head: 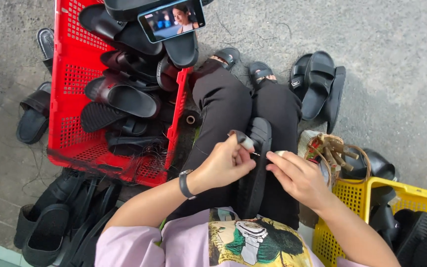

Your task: Hand-sewing the sole of a black sandal using a needle and thread while sitting on the floor.

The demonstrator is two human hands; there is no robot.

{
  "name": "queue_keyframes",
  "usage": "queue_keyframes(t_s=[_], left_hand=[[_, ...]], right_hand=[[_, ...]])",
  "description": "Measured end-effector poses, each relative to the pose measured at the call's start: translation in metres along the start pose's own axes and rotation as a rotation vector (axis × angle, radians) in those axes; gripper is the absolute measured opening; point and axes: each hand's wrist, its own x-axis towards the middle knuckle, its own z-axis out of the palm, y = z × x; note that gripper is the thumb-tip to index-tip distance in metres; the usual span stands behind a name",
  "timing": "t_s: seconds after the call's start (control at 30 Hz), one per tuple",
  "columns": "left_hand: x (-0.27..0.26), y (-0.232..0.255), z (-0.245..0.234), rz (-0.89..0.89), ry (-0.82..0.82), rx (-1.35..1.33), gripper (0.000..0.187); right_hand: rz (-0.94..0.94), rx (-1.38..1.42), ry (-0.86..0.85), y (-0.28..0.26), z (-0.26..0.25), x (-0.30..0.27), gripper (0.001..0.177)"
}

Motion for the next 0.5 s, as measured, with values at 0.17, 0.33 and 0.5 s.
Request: queue_keyframes(t_s=[0.17, 0.33, 0.5], left_hand=[[0.01, 0.056, 0.013, 0.33, 0.001, 0.682, 0.031], [0.001, 0.038, 0.022, 0.554, -0.086, 0.821, 0.023], [-0.002, 0.034, 0.018, 0.908, 0.035, 0.728, 0.029]], right_hand=[[0.061, -0.325, -0.326, 0.006, -0.051, -0.012, 0.036], [0.142, -0.354, -0.548, 0.01, -0.057, -0.026, 0.039], [0.144, -0.204, -0.33, 0.011, -0.024, -0.022, 0.021]])
